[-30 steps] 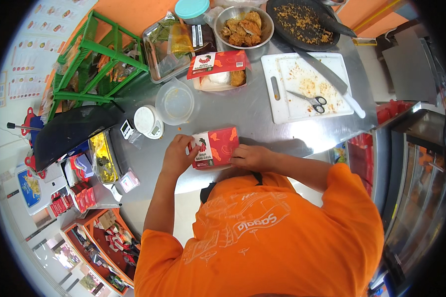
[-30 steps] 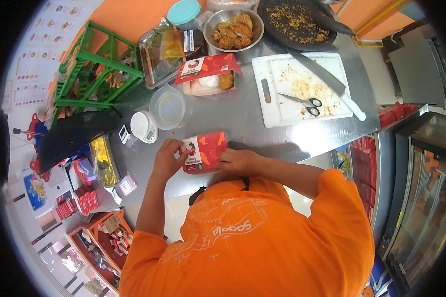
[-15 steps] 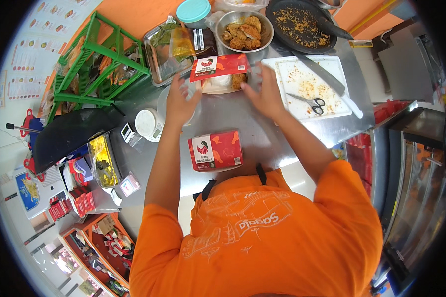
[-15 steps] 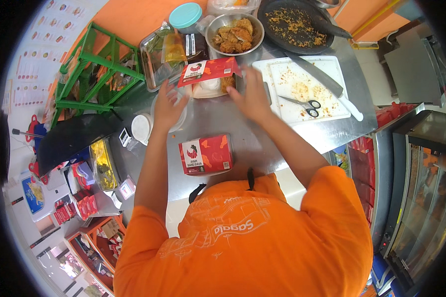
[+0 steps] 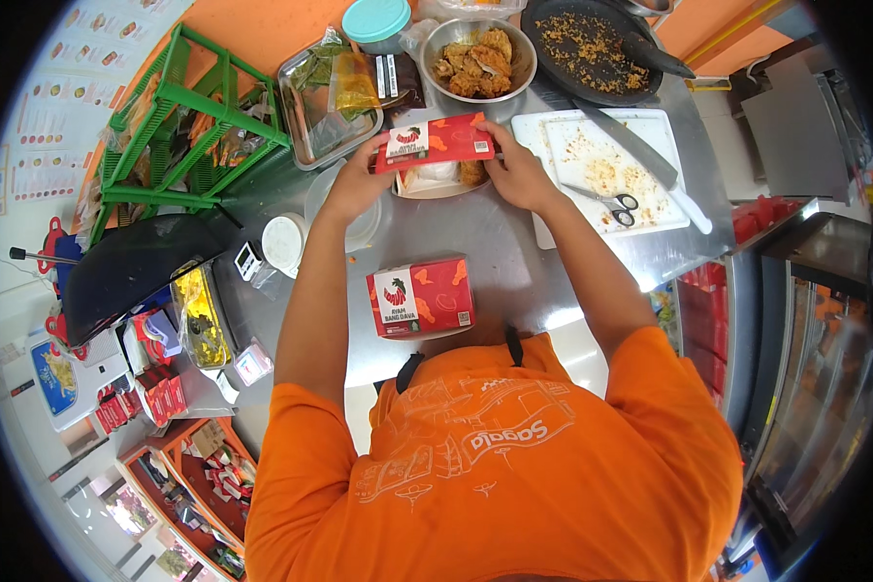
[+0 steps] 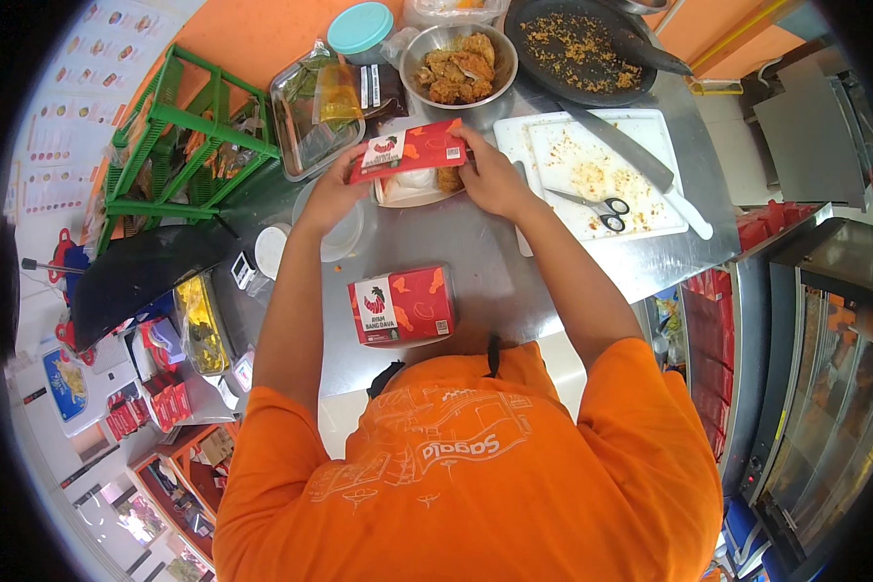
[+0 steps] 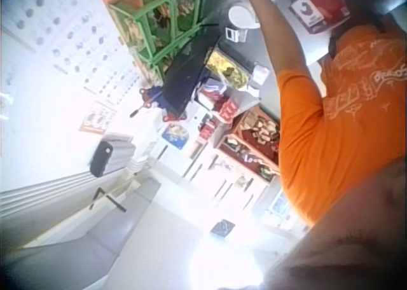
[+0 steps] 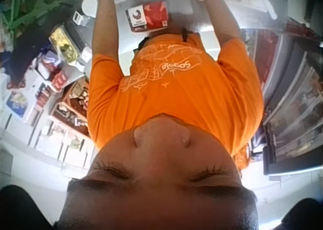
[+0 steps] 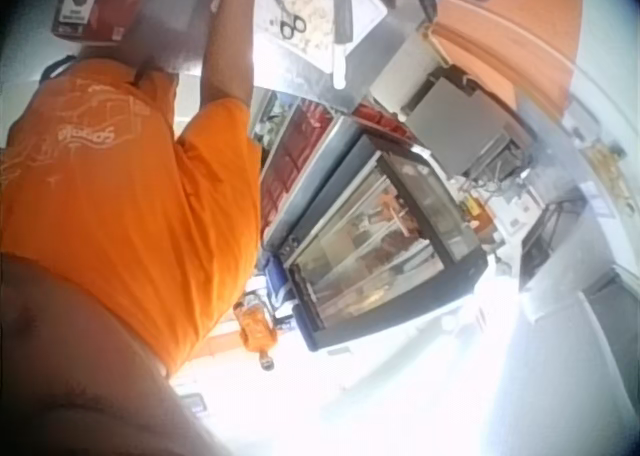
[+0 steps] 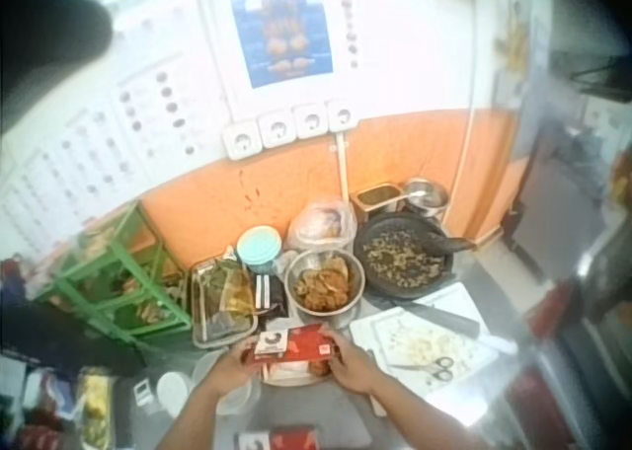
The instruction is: The person scoops yellow food from a container into red boxes, writes on a receipt, and places the boxes into plastic bags. The person handles multiple boxes and bags, organizing them on the counter.
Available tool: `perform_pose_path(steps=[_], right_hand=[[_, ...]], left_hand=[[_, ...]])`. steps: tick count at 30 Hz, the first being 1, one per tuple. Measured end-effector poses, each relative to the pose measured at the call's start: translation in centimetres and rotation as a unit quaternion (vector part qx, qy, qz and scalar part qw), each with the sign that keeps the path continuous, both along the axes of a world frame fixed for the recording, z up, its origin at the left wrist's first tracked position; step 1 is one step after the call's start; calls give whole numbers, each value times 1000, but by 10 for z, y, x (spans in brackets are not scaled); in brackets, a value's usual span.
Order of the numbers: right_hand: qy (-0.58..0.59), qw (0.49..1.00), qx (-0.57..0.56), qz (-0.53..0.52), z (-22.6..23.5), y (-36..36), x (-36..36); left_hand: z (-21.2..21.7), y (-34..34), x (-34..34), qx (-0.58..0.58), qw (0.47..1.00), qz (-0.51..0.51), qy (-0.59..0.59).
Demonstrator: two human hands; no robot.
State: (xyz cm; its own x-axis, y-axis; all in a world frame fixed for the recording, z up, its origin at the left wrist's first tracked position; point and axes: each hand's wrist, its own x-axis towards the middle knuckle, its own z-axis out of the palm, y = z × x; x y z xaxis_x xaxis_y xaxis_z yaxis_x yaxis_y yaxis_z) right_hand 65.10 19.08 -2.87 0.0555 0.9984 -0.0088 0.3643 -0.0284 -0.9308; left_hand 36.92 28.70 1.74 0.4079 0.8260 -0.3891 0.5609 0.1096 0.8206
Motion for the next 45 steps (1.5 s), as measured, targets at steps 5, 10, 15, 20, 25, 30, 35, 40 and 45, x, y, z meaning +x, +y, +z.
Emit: perform_pose_path(steps=[5, 10, 15, 20, 25, 30, 35, 40, 45], right_hand=[[22, 997, -30, 65, 0, -4, 18], [64, 994, -63, 59, 15, 4, 21], [-10, 995, -40, 93, 10, 3, 19], [-99, 985, -12, 142, 16, -10, 23], [-83, 983, 2, 163, 9, -16, 27], [-107, 979, 80, 151, 0, -25, 24], [-88, 983, 85, 137, -3, -29, 20], [-181, 969, 120, 116, -26, -40, 9], [-232, 950, 176, 116, -26, -52, 9]], left_hand=[[-10, -6, -5, 69, 992, -82, 62], [8, 2, 5, 13, 998, 52, -15], [-6, 0, -7, 53, 998, -26, 26], [4, -8, -11, 31, 983, -156, 94], [5, -17, -5, 133, 959, -204, 144], [13, -28, 3, 153, 954, -189, 178], [5, -41, 4, 174, 951, -183, 181], [-5, -48, 4, 184, 922, -225, 254], [-8, -64, 8, 221, 870, -264, 352]])
